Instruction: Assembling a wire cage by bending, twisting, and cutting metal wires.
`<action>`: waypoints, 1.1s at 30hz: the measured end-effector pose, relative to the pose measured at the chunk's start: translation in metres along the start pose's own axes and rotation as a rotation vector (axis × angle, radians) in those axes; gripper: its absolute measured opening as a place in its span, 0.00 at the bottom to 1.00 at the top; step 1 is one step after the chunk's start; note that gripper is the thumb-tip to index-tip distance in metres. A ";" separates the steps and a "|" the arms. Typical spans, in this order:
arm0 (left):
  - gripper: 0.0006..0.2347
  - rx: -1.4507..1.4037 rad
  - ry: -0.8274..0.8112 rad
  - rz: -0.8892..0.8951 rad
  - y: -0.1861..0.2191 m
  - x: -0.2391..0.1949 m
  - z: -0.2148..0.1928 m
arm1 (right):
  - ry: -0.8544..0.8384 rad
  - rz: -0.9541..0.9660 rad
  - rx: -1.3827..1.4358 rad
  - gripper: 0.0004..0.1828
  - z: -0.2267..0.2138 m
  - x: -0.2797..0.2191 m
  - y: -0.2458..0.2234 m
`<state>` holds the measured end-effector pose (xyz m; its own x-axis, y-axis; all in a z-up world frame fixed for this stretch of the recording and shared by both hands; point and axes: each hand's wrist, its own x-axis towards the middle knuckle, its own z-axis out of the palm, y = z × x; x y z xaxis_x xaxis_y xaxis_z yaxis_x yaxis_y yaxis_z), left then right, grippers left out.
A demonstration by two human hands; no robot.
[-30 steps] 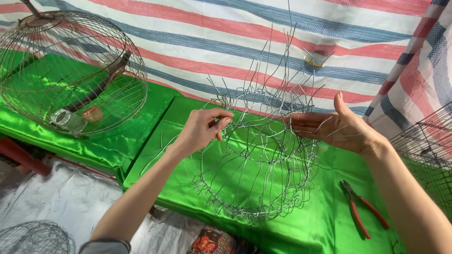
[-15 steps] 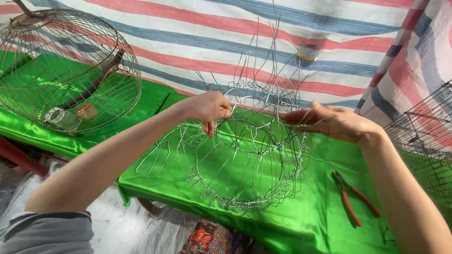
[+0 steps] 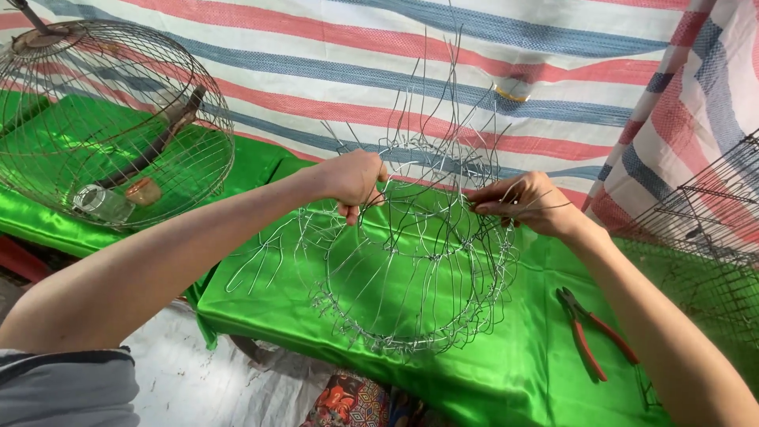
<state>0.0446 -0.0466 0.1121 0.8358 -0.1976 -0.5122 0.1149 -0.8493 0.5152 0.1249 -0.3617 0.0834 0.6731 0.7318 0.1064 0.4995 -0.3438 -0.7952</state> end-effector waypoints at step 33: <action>0.33 -0.680 0.920 0.067 -0.141 -0.014 0.130 | 0.448 0.171 0.161 0.32 0.081 -0.063 0.038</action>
<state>-0.0531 0.0122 -0.0420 0.8951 0.4382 0.0825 0.0882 -0.3552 0.9306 0.0576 -0.3737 -0.0021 0.9235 0.3363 0.1843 0.2950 -0.3160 -0.9017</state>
